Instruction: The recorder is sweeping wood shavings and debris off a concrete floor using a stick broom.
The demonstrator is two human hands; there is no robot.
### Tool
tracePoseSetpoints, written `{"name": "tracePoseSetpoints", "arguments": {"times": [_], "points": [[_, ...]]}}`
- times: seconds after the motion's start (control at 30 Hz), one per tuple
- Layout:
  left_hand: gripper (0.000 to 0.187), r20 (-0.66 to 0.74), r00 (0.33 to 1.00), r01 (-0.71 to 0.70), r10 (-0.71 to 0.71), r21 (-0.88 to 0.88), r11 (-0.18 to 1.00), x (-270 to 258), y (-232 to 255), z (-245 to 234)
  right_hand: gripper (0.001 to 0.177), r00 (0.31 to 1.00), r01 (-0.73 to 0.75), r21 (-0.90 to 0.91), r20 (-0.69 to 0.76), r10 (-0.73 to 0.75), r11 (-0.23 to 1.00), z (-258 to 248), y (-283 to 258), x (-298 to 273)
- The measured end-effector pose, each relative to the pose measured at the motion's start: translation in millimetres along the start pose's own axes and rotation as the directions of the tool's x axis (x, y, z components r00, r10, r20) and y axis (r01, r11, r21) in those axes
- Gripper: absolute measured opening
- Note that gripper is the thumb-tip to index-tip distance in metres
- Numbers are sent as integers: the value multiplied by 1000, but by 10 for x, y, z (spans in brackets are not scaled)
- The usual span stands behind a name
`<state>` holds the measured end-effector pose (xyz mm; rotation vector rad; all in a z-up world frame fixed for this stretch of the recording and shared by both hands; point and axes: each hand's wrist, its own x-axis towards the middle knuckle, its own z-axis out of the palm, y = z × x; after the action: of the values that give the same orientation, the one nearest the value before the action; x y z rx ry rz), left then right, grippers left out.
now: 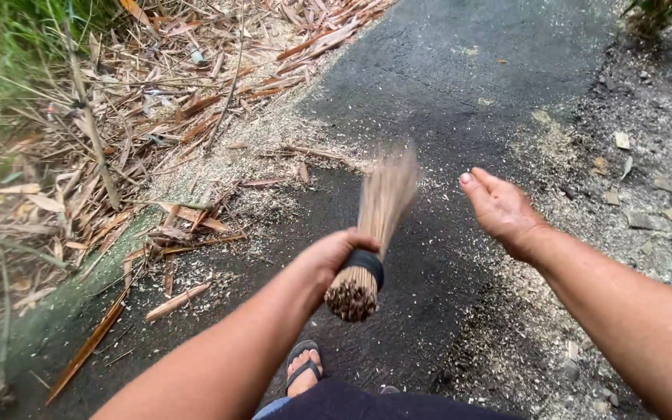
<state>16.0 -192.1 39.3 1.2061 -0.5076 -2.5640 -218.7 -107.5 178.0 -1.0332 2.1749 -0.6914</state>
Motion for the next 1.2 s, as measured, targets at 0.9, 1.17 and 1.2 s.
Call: {"name": "tracePoseSetpoints", "arguments": {"times": [0.9, 1.17, 1.2], "points": [[73, 169, 986, -20, -9, 172, 985, 186, 58, -325, 75, 996, 70, -27, -50, -71, 997, 164, -26, 366], [17, 73, 987, 119, -141, 252, 960, 898, -350, -1495, 73, 996, -73, -78, -52, 69, 994, 113, 77, 238], [17, 60, 989, 114, -133, 247, 962, 640, -153, -1549, 73, 997, -63, -74, -39, 60, 995, 128, 73, 281]]}}
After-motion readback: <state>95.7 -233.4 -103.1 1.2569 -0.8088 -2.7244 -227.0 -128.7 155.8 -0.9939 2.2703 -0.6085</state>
